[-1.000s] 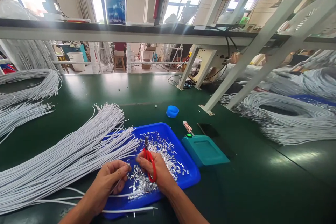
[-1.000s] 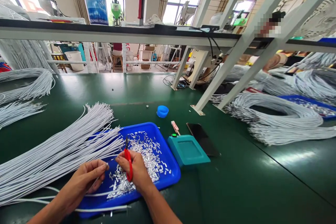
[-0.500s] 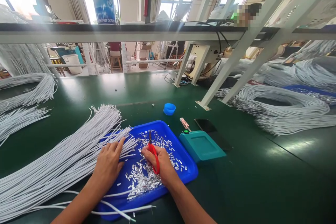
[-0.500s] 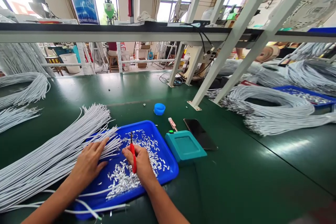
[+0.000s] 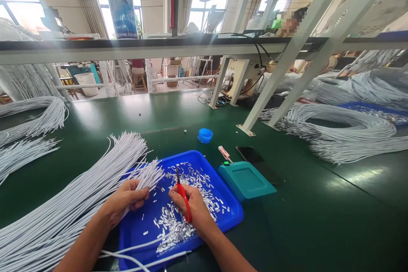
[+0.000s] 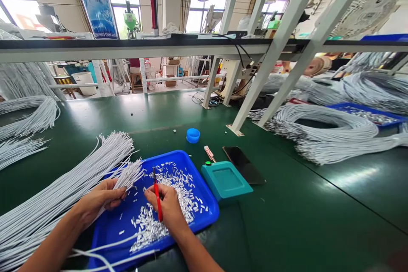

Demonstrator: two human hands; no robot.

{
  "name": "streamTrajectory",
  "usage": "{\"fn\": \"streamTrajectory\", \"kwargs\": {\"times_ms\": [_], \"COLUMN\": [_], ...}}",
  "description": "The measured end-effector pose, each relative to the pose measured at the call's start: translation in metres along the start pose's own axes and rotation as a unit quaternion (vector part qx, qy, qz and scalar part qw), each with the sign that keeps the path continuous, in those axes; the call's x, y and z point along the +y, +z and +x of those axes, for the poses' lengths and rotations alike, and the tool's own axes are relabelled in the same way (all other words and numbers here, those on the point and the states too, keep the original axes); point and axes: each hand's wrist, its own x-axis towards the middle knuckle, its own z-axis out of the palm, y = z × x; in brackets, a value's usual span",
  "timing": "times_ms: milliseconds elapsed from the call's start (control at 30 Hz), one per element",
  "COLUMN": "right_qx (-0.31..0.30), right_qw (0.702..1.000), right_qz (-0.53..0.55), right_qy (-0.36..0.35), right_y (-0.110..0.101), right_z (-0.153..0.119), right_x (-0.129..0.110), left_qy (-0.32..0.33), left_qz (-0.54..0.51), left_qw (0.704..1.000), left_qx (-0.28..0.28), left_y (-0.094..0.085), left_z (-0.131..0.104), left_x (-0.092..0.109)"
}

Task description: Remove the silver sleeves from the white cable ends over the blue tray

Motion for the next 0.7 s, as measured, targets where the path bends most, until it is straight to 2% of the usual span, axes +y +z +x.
{"fn": "streamTrajectory", "kwargs": {"times_ms": [100,300,533,700], "right_qx": [0.011,0.02,-0.046,-0.057], "right_qw": [1.0,0.998,0.977,0.97], "right_qz": [-0.014,-0.014,-0.197,-0.228], "right_qy": [-0.015,-0.05,-0.06,-0.058], "right_y": [0.0041,0.0081,0.0073,0.0092], "right_z": [-0.0009,-0.0033,-0.0034,-0.0036], "right_x": [0.0014,-0.0019,-0.0003,0.0008], "left_qy": [-0.003,0.041,0.054,0.036], "left_qz": [-0.01,0.021,-0.067,-0.095], "left_qw": [1.0,0.998,0.996,0.994], "left_qx": [0.011,0.041,0.03,0.028], "left_y": [0.0015,0.0063,0.0035,0.0049], "left_z": [0.0006,0.0013,0.0002,-0.0007], "left_x": [-0.0028,-0.0014,0.0024,0.0036]}}
